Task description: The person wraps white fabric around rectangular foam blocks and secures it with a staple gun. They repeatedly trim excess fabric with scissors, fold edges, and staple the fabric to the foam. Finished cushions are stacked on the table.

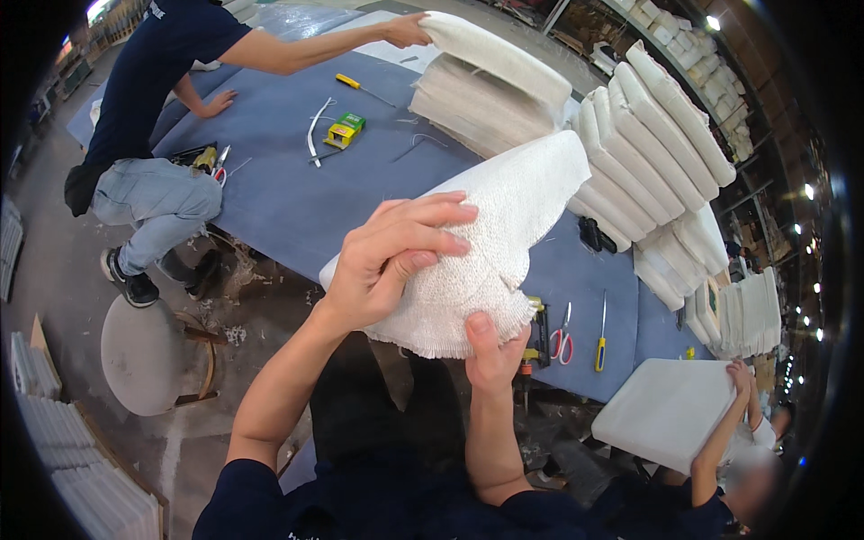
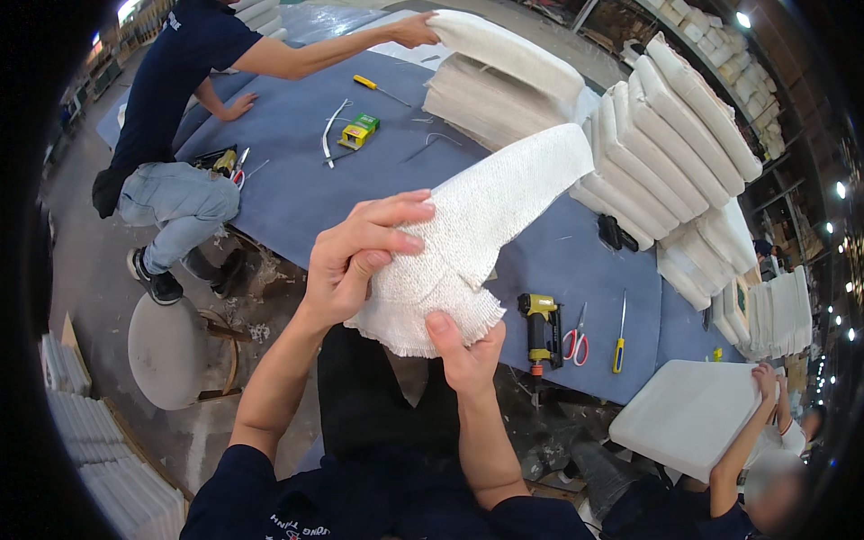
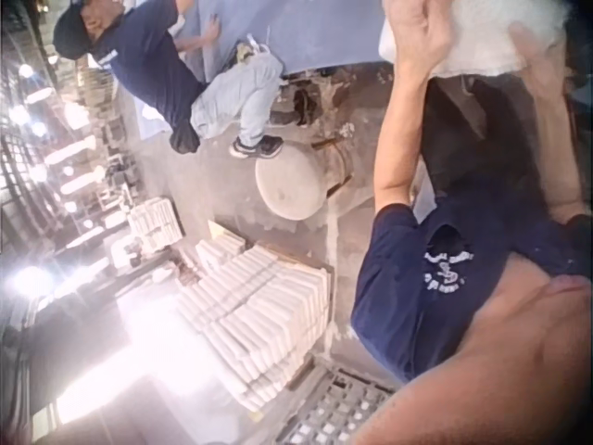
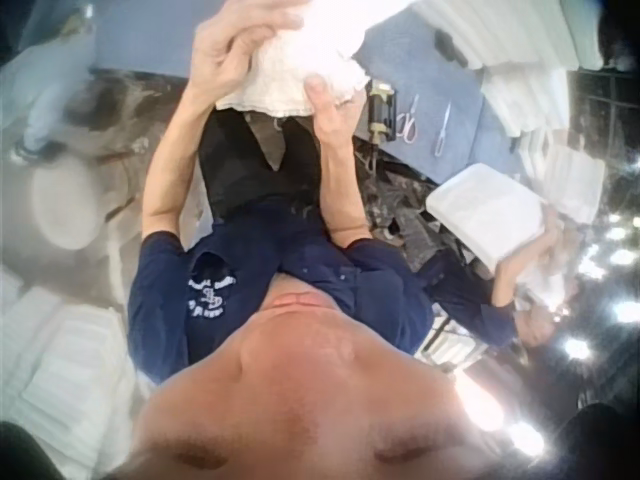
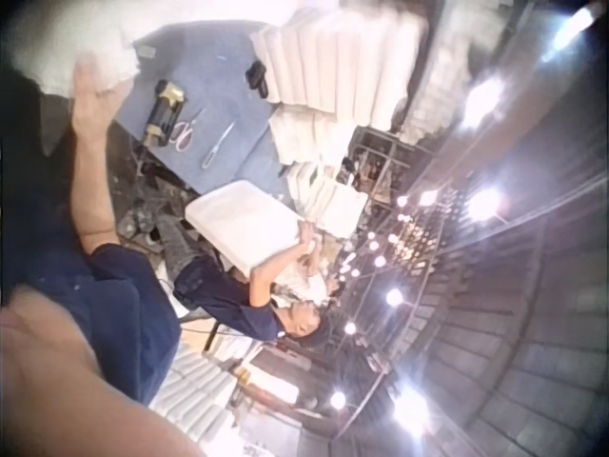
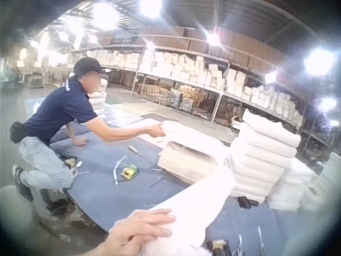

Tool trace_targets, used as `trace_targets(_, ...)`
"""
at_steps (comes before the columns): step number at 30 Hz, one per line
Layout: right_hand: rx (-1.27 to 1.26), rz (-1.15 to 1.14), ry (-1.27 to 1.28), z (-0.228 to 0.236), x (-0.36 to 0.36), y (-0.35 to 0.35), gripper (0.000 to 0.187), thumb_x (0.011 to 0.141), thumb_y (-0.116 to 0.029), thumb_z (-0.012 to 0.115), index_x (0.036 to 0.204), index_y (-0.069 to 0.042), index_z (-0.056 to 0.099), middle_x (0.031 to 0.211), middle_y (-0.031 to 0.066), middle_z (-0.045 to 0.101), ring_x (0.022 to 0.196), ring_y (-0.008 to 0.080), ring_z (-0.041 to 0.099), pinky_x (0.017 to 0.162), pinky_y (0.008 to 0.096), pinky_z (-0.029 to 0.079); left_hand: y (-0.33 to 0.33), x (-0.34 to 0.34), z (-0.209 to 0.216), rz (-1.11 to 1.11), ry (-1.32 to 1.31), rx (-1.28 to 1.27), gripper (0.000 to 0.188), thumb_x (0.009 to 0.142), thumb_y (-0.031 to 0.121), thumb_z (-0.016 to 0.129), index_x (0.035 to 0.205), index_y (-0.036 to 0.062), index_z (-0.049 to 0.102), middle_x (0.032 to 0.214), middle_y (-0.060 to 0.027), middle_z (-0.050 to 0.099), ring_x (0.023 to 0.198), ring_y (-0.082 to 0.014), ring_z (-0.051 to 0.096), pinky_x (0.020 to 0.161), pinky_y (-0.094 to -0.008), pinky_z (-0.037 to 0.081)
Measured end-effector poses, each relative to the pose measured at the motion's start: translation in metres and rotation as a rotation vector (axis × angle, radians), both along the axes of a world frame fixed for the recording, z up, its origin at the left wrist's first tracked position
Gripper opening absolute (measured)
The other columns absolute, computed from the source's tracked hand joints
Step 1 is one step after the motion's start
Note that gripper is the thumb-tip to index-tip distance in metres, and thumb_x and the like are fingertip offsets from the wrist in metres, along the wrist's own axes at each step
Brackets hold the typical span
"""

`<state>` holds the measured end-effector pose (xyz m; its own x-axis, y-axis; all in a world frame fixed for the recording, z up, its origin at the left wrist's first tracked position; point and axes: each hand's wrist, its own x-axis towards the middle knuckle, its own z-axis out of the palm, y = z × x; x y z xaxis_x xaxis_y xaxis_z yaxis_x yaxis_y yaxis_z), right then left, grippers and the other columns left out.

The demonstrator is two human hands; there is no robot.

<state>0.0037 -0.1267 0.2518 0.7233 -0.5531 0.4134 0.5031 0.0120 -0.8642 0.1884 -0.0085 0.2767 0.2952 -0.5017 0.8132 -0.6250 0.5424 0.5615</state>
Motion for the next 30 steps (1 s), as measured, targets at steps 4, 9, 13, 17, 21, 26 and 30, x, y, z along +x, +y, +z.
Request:
trace_targets(4, -0.11, 0.004, 0.024, 0.006, 0.014, -0.001, 0.045, 0.101, -0.009, 0.077, 0.142, 0.007, 0.066, 0.132, 0.0131, 0.074, 0.118, 0.0183, 0.069, 0.104, 0.0356, 0.053, 0.005, -0.038, 0.01, 0.498, 0.11, 0.137, 0.046, 0.117, 0.027, 0.044, 0.143, -0.0034, 0.066, 0.149, -0.0209, 0.069, 0.13, -0.0348, 0.066, 0.118, -0.0417, 0.042)
trace_targets(9, 0.096, 0.078, -0.111, 0.001, 0.044, -0.002, 0.05, 0.099, -0.015, 0.08, 0.142, 0.007, 0.066, 0.133, 0.0136, 0.074, 0.12, 0.0197, 0.069, 0.105, 0.0372, 0.054, -0.028, -0.024, -0.012, 0.604, 0.139, -0.198, 0.046, 0.114, 0.031, 0.046, 0.137, -0.0002, 0.07, 0.135, -0.0174, 0.076, 0.119, -0.0339, 0.071, 0.105, -0.0427, 0.046)
trace_targets(13, 0.215, 0.148, -0.178, -0.005, 0.053, -0.005, 0.058, 0.099, -0.018, 0.08, 0.147, 0.007, 0.06, 0.139, 0.0148, 0.07, 0.126, 0.0214, 0.066, 0.108, 0.039, 0.053, -0.029, -0.017, -0.017, 0.603, 0.051, -0.203, 0.046, 0.11, 0.032, 0.053, 0.137, -0.0015, 0.07, 0.135, -0.0184, 0.076, 0.118, -0.0355, 0.072, 0.103, -0.0425, 0.048)
trace_targets(17, 0.108, 0.134, -0.091, -0.027, 0.042, -0.01, 0.065, 0.1, -0.017, 0.076, 0.155, 0.007, 0.052, 0.148, 0.0165, 0.064, 0.133, 0.0229, 0.063, 0.113, 0.0407, 0.051, -0.012, -0.019, -0.009, 0.539, -0.023, -0.141, 0.067, 0.098, 0.037, 0.072, 0.15, -0.0039, 0.06, 0.144, -0.0209, 0.069, 0.126, -0.0364, 0.066, 0.109, -0.0445, 0.043)
trace_targets(21, 0.052, 0.096, -0.131, -0.033, 0.05, -0.013, 0.058, 0.103, -0.016, 0.071, 0.153, 0.008, 0.054, 0.146, 0.0168, 0.066, 0.132, 0.0225, 0.064, 0.113, 0.0397, 0.05, 0.003, -0.042, 0.017, 0.612, 0.061, 0.16, 0.099, 0.086, 0.036, 0.085, 0.164, -0.0056, 0.041, 0.152, -0.0225, 0.059, 0.136, -0.0371, 0.056, 0.118, -0.048, 0.032)
trace_targets(26, 0.374, 0.248, -0.219, -0.003, 0.056, -0.011, 0.039, 0.105, -0.015, 0.069, 0.137, 0.007, 0.065, 0.13, 0.0141, 0.072, 0.124, 0.0178, 0.065, 0.105, 0.0335, 0.05, -0.012, -0.047, 0.009, 0.701, 0.109, 0.171, 0.102, 0.087, 0.03, 0.084, 0.167, -0.0059, 0.033, 0.15, -0.0242, 0.055, 0.136, -0.0397, 0.053, 0.119, -0.0516, 0.032)
trace_targets(30, 0.122, 0.124, 0.013, 0.042, 0.067, -0.043, 0.023, 0.104, -0.019, 0.074, 0.105, 0.002, 0.066, 0.104, 0.005, 0.07, 0.098, 0.0089, 0.059, 0.082, 0.0286, 0.047, -0.016, -0.044, 0.008, 0.793, -0.005, 0.194, 0.096, 0.096, 0.031, 0.076, 0.17, -0.0064, 0.028, 0.148, -0.0239, 0.052, 0.136, -0.0365, 0.052, 0.12, -0.0479, 0.038)
